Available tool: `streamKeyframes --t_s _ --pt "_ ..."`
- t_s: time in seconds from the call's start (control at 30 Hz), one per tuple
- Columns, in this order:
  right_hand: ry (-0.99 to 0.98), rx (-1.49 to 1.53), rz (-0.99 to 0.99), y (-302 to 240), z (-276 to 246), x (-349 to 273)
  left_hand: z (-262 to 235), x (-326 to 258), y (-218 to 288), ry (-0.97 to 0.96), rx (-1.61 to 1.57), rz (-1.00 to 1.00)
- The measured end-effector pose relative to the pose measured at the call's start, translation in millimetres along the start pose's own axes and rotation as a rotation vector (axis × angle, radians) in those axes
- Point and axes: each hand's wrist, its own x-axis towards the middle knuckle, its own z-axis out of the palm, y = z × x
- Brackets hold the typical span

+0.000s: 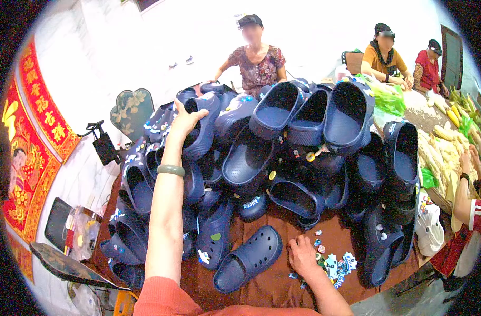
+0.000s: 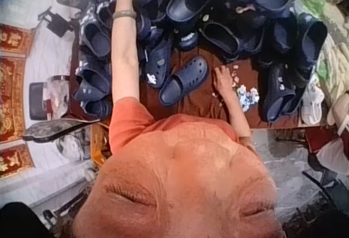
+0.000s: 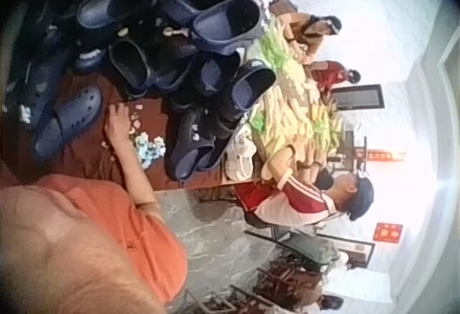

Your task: Attaching decorative charms into the holes of rubber clogs.

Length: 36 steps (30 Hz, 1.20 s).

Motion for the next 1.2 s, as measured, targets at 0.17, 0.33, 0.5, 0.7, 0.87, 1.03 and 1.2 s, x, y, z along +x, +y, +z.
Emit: streamKeyframes --t_s 0.17,0.33,0.5,0.7,0.87,1.03,1.2 --pt "0.010 0.020 0.003 0 -3 0 6 12 -2 -0.032 0.006 0.052" --pt "0.007 0.015 -0.001 4 -3 1 14 52 2 -0.094 0.127 0.088" --pt "-0.010 0.040 -0.012 -3 2 3 0 100 -20 0.010 0.051 0.002" --pt "-0.030 -0.021 0.031 9 -9 -3 -35 53 37 -0.124 0.195 -0.018" --pt "-0.050 0.027 -0.018 -1 3 4 -41 83 -39 0.140 0.436 0.200" --pt "-0.067 0.013 0.020 0 -3 4 0 57 -65 -0.115 0.384 -0.196" --pt "-0.056 -0.003 0.037 5 -4 1 22 46 -61 -0.186 0.411 -0.276"
